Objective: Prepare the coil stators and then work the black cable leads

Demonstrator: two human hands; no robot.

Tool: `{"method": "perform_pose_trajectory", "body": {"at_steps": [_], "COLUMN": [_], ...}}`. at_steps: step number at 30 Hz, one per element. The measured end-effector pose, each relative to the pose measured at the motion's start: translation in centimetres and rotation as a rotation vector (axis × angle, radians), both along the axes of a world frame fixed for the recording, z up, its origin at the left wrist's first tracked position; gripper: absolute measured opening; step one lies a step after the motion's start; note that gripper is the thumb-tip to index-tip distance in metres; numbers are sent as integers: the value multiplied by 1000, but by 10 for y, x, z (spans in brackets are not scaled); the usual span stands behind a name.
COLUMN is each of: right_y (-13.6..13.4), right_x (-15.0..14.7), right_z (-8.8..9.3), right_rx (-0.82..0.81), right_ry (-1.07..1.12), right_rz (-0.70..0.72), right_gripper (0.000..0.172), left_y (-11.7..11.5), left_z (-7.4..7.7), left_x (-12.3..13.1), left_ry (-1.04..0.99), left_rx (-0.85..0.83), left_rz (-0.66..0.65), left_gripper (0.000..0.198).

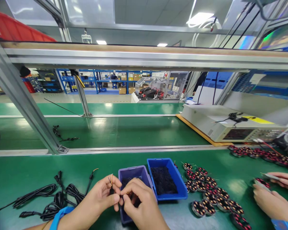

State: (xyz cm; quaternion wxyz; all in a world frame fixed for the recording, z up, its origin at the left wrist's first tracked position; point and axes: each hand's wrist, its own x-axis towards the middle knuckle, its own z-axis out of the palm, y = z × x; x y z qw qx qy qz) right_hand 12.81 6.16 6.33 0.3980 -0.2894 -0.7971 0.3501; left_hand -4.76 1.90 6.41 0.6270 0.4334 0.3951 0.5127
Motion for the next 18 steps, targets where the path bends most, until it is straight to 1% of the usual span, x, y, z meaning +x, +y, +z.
{"method": "perform_pose_trajectory", "body": {"at_steps": [3, 5, 7, 8, 10, 12, 15, 18], "right_y": [4, 11, 17, 19, 21, 19, 16, 15], "right_x": [9, 16, 19, 19, 13, 4, -4, -1], "right_z": [8, 10, 7, 3, -8, -19, -27, -26], "right_rx": [-47, -10, 141, 237, 378, 428, 428, 407], "right_ry": [-25, -89, -256, -380, -624, -756, -772, -761], "right_rz": [40, -35, -153, -189, -196, -172, -164, -169], "right_gripper": [17, 20, 20, 17, 12, 15, 24, 25], "left_y": [2, 2, 1, 0, -1, -3, -2, -1], "left_z": [-5, -7, -8, -8, -8, -7, -9, -14], "left_x": [0, 1, 1, 2, 3, 5, 6, 7], "left_ry": [-13, -15, -2, 6, -5, -46, -61, -19], "left_rx": [6, 12, 22, 24, 12, -8, -13, -42], "left_rz": [0, 19, 4, -23, -88, -119, -107, -75], "left_gripper": [46, 45, 44, 45, 48, 51, 51, 51]}}
